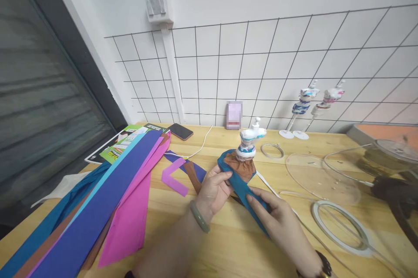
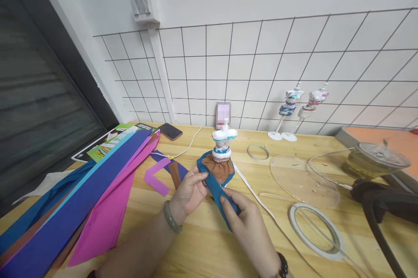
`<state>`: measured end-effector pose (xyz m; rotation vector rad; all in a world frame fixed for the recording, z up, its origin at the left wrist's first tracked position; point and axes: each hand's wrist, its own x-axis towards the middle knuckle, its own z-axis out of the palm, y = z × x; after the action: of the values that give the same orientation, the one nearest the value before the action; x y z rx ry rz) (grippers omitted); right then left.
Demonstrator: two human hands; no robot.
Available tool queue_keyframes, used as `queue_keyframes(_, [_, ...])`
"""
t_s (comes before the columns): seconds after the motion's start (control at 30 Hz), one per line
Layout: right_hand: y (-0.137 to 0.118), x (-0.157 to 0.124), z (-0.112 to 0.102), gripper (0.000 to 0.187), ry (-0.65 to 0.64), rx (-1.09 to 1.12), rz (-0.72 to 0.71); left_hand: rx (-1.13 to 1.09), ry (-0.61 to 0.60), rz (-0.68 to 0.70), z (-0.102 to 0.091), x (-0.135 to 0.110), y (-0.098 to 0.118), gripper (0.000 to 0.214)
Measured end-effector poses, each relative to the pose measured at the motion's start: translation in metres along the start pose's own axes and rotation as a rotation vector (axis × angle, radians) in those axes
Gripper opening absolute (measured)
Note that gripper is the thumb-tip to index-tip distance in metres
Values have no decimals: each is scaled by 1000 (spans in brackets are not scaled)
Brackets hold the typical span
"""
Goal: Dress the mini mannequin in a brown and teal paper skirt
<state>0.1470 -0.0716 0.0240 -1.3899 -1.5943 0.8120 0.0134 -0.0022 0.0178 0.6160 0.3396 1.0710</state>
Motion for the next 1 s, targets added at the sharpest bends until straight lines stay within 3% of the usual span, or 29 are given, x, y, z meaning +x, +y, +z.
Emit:
queue_keyframes(0.33, [-8,0,-4,30,79,109,97,-22,-39,-16,-3,-2,0,24])
queue_keyframes(0.73, [2,4,-5,36,107,86,195,-36,-19,-43,-4,-1,-2,22])
queue_keyframes(1.0, [6,7,-1,38,135,275,215,-64,-82,-36,-2,-1,-3,28])
